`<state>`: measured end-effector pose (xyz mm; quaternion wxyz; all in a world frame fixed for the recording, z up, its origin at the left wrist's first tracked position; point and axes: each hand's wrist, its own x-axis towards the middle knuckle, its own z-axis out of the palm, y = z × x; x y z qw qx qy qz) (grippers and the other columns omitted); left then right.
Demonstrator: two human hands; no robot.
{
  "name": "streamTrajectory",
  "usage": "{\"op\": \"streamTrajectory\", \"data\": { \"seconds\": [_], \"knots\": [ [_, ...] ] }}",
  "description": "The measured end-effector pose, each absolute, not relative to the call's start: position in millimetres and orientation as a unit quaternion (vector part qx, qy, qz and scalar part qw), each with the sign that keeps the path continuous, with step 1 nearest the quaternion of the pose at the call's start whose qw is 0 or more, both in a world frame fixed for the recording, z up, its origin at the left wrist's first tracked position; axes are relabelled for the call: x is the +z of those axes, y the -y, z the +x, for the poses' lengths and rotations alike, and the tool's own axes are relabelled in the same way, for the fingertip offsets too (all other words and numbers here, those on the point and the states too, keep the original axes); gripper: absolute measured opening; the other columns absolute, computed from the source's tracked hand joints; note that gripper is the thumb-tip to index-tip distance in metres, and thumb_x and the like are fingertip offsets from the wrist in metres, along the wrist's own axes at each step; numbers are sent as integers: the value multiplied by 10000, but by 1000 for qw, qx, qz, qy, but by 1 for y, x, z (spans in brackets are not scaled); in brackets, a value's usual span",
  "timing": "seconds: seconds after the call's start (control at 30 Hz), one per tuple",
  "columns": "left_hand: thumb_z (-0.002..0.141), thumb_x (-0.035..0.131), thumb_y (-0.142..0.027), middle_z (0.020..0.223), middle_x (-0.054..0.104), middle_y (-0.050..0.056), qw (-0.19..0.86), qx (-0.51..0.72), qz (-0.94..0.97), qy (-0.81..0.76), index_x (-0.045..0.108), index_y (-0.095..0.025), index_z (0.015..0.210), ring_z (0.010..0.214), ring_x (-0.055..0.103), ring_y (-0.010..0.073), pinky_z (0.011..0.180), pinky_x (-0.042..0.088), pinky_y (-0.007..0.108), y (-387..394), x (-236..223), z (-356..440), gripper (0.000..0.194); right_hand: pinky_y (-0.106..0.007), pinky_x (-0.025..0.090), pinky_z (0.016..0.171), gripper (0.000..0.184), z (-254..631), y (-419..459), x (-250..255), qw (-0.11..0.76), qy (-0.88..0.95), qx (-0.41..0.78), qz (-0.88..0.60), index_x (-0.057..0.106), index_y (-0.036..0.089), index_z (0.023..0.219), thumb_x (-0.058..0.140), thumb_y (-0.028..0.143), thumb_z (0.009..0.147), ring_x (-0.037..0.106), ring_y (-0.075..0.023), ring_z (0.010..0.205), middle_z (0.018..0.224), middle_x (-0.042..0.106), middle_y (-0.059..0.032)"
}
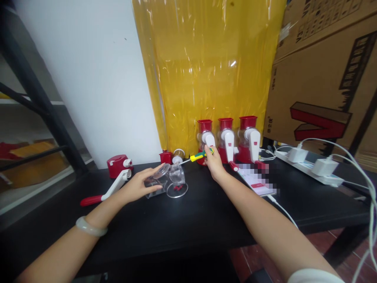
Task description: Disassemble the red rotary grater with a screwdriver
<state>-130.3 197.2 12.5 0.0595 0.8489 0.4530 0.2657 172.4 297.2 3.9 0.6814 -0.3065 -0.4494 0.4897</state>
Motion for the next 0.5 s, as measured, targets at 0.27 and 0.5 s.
{"op": "streamTrajectory", "data": {
  "seconds": [0.27,0.5],
  "knots": [
    [908,672,-521,1082,599,43,59,265,848,-455,316,-383,1577,947,598,226,849,520,393,-198,11,-132,770,-202,384,435,466,173,-300,2,677,453,489,-311,458,239,828,756,566,683,369,-63,434,523,387,117],
    [910,673,-518,1071,593,39,66,261,846,-460,298,-387,1582,935,599,222,835,521,387,-198,11,-131,781,-223,424,467,361,173,-303,1,681,437,497,-313,459,239,862,707,443,697,444,-72,476,627,480,89]
  ]
}}
